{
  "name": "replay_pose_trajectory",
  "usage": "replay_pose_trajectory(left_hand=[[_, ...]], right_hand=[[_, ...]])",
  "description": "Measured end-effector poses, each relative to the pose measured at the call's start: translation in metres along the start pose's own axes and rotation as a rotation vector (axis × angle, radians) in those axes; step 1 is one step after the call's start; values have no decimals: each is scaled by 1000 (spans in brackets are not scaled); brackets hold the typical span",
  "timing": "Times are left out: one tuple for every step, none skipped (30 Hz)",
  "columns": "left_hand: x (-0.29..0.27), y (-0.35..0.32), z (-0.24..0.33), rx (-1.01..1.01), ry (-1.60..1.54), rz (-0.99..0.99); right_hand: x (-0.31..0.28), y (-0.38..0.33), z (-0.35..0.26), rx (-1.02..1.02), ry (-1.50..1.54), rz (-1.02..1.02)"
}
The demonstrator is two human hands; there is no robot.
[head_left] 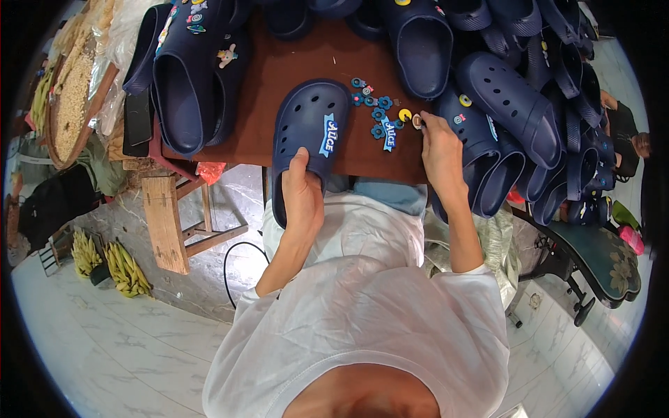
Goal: Attaching decorative charms to the holes of dark blue foam clogs.
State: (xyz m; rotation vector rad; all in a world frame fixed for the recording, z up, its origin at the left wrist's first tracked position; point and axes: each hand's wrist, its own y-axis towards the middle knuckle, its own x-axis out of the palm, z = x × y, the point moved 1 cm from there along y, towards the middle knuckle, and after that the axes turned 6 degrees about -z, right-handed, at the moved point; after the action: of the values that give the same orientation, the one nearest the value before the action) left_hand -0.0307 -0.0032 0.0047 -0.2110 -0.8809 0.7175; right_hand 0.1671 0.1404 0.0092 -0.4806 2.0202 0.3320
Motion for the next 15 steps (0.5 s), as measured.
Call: replay_pose_trajectory(left_hand=[[0,-1,0,4,2,-3],[1,-1,0,12,4,1],[1,-2,-1,5,4,-6],[1,-2,-1,-3,4,-12],[1,-1,-3,-2,-13,-25],[2,-1,-4,10,-12,-19],[2,-2,-5,-1,-31,-33],[2,-2,-5,-13,-50,-48],[3,-2,-5,-39,-61,-49],[3,-2,-5,-34,-62,-47],[2,-3,-7,-40,-45,-51],[3,-3,-8,-48,-29,-57],[4,-3,-10,-47,-30,-58],[5,-4,-11,-27,-20,-45],[6,-4,-11,-8,-10,-32]], right_hand=[[5,0,1,-6,6,0],[9,0,2,-36,-71,-4],[14,2,1,-70,-145,-9],[15,3,-2,-83,-135,-10],[15,4,-5,-92,-205,-24],[15,4,-6,-98,-278,-37],[18,4,-2,-137,-281,-4],[19,5,-3,-146,-275,-3],[17,5,-4,-144,-250,-16],[15,6,-6,-139,-225,-29],[14,7,-7,-143,-224,-29],[12,7,-7,-120,-180,-48],[10,7,-8,-96,-137,-68],[7,7,-10,-97,-138,-67],[2,7,-13,-101,-105,-36]])
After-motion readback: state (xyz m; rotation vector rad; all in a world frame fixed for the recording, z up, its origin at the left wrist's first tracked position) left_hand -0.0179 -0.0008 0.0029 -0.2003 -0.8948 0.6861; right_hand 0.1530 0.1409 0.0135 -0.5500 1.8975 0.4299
